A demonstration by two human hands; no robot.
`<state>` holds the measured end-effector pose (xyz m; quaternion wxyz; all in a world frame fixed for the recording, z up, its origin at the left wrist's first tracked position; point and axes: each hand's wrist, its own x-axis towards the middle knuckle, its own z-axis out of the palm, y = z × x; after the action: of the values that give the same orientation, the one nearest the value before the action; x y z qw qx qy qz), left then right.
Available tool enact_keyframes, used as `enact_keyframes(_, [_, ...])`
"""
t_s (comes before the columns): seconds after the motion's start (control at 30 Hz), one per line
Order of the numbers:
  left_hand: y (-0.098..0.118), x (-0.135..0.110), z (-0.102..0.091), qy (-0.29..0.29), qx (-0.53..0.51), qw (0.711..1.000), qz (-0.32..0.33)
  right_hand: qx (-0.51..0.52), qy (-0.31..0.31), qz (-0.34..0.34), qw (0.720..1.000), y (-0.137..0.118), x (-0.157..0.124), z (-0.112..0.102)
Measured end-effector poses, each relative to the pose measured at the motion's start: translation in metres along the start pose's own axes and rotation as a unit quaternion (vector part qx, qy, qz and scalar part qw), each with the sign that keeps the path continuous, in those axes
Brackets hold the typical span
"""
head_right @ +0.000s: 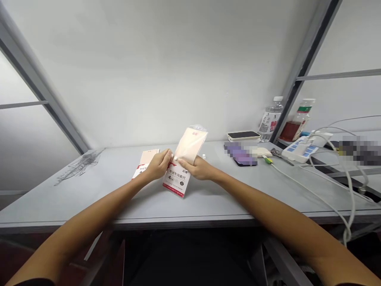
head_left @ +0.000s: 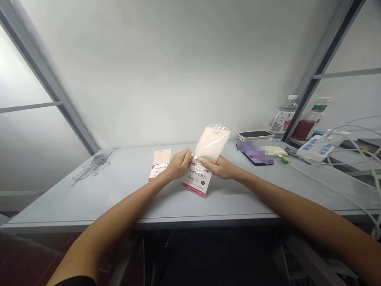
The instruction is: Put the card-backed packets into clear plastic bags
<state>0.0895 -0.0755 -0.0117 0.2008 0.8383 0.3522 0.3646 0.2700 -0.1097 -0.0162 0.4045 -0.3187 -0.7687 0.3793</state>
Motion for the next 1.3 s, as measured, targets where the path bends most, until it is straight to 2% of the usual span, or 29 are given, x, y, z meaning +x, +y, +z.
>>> enact_keyframes(0.2, [-0.007, 0.004, -0.005, 0.046, -0.073, 0.994, -0.062, 0.02, 0.068, 0.034, 0.997, -0.006, 0.004, -0.003])
enact_keyframes(0.33, [-0.016, 0.005, -0.007, 0.066, -0.051, 0.992, -0.099, 0.022, 0.116, 0.069, 0.991, -0.008, 0.004, -0.007])
enact_keyframes(0.4, [-0.017, 0.005, -0.007, 0.075, -0.026, 0.993, -0.088, 0.054, 0.115, 0.066, 0.99, -0.006, 0.005, -0.009])
enact_keyframes(0.53, [-0.009, 0.003, -0.007, 0.082, -0.025, 0.996, -0.022, 0.092, 0.093, 0.073, 0.989, -0.002, 0.005, -0.01])
enact_keyframes(0.63, [-0.004, 0.004, -0.008, 0.031, -0.112, 0.993, -0.016, 0.084, 0.09, 0.078, 0.989, -0.001, 0.005, -0.011])
enact_keyframes(0.73, [-0.005, 0.006, -0.01, -0.024, -0.216, 0.976, -0.028, 0.072, 0.099, 0.087, 0.989, 0.0, 0.006, -0.013])
enact_keyframes(0.8, [-0.008, 0.007, -0.011, -0.032, -0.245, 0.968, -0.032, 0.065, 0.107, 0.098, 0.987, 0.002, 0.008, -0.014])
enact_keyframes(0.97, [-0.013, 0.009, -0.01, -0.017, -0.223, 0.974, -0.045, 0.054, 0.113, 0.116, 0.985, 0.005, 0.01, -0.018])
enact_keyframes(1.1, [-0.015, 0.01, -0.01, 0.0, -0.244, 0.968, -0.051, 0.018, 0.12, 0.114, 0.986, 0.004, 0.01, -0.02])
enact_keyframes(1.23, [-0.017, 0.013, -0.015, 0.032, -0.246, 0.967, -0.064, -0.004, 0.133, 0.117, 0.984, 0.005, 0.011, -0.027])
enact_keyframes(1.3, [-0.019, 0.015, -0.019, 0.059, -0.225, 0.968, -0.093, -0.006, 0.151, 0.121, 0.981, 0.008, 0.011, -0.035])
